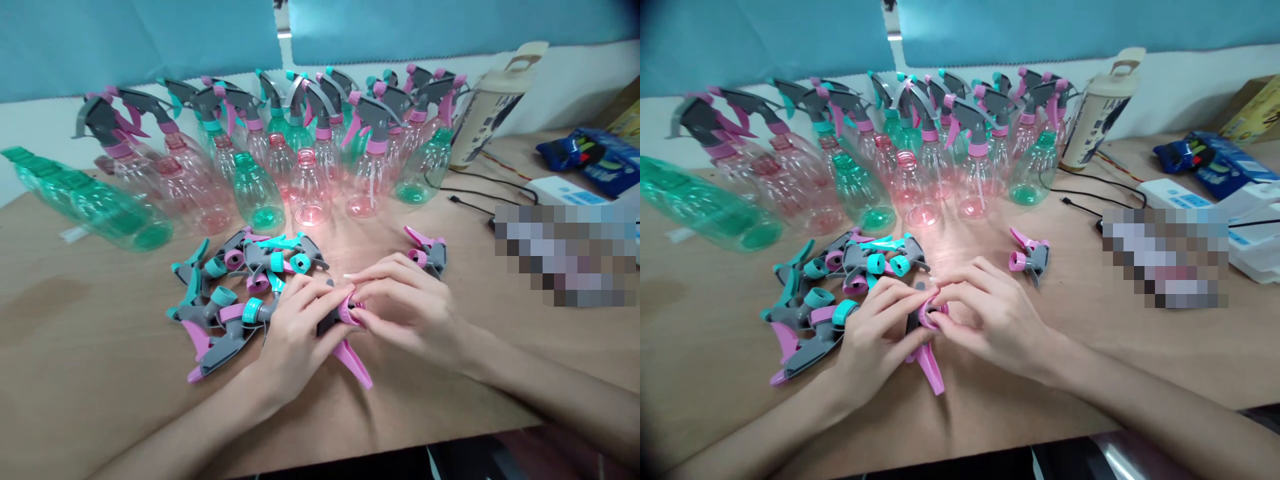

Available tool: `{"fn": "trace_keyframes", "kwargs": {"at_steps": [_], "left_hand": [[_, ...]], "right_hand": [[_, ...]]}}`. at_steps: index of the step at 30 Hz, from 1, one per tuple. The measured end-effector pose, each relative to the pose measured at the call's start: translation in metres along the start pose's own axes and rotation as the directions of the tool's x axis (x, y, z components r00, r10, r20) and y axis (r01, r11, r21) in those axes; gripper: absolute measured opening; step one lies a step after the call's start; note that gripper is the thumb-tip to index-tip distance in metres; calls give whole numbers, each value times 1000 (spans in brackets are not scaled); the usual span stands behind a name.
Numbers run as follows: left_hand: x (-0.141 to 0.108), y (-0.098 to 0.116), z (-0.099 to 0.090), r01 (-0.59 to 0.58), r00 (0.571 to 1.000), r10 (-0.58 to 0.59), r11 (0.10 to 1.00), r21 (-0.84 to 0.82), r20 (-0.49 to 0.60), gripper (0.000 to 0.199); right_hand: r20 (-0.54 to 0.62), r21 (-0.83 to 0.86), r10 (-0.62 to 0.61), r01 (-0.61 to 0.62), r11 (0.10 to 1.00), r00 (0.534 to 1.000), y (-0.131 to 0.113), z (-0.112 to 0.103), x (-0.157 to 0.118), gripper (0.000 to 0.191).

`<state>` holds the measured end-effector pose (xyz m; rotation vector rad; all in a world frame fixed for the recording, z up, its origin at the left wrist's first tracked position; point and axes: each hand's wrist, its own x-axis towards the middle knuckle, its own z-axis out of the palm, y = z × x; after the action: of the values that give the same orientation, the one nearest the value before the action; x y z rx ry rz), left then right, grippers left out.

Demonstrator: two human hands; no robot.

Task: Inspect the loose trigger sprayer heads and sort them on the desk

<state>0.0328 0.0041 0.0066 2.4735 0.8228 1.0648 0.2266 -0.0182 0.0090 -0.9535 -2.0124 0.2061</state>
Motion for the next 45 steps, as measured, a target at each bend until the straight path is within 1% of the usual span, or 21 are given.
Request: {"fn": "trace_keyframes", "kwargs": {"at_steps": [3,5,7,11,14,17,19,21,23,25,27,28,30,32,34,37,39,42,45], "left_hand": [[1,-1,-3,15,999,-15,1000,-6,29,31],[2,-2,-5,28,999,-27,999,-16,41,31],[3,-1,-7,42,998,-41,999,-25,53,32],[3,2,-8,74,994,-70,997,-35,89,33],[1,2,-8,112,988,-106,992,-55,113,28],[0,1,-8,170,980,-158,982,-89,124,25],[0,0,-9,202,974,-188,973,-114,129,25],[-1,0,-9,219,971,-202,967,-132,130,24],[-1,2,-9,220,972,-204,965,-141,117,24],[0,5,-9,211,975,-198,967,-142,100,26],[0,8,-8,194,979,-183,971,-140,85,25],[1,9,-8,181,982,-171,974,-136,80,24],[1,11,-7,150,988,-143,981,-126,66,23],[1,12,-7,120,992,-116,986,-118,47,24],[1,12,-6,97,995,-94,988,-119,25,27],[0,12,-6,81,997,-81,988,-130,2,30],[-1,12,-7,80,997,-80,987,-139,3,31],[0,14,-7,108,994,-105,981,-160,27,29],[0,17,-9,142,990,-139,972,-186,24,26]], "right_hand": [[112,53,20,-26,998,994,1,-9,6,12],[196,55,-9,-2,998,981,2,-17,11,12],[255,38,-49,40,998,966,2,-24,16,12],[364,-55,-42,67,996,930,-6,-31,25,10],[421,-156,-75,154,976,904,-14,-32,32,12],[397,-221,-124,226,949,909,-18,-30,35,14],[354,-232,-135,226,946,926,-18,-26,34,13],[310,-226,-124,199,953,943,-18,-20,31,11],[254,-196,-72,124,973,965,-19,-15,25,9],[186,-130,15,10,991,982,-21,-10,19,9],[144,-33,109,-106,994,984,-24,-9,15,9],[142,16,147,-151,988,979,-25,-10,14,7],[177,87,202,-220,972,963,-28,-16,13,6],[216,101,224,-250,963,950,-29,-23,14,9],[226,67,201,-221,973,953,-29,-30,15,10],[223,-6,91,-92,996,970,-29,-36,16,12],[238,-40,15,-6,999,971,-29,-37,17,12],[267,-91,-51,78,993,962,-31,-36,18,12],[263,-149,-85,128,981,961,-36,-34,20,12]]}}
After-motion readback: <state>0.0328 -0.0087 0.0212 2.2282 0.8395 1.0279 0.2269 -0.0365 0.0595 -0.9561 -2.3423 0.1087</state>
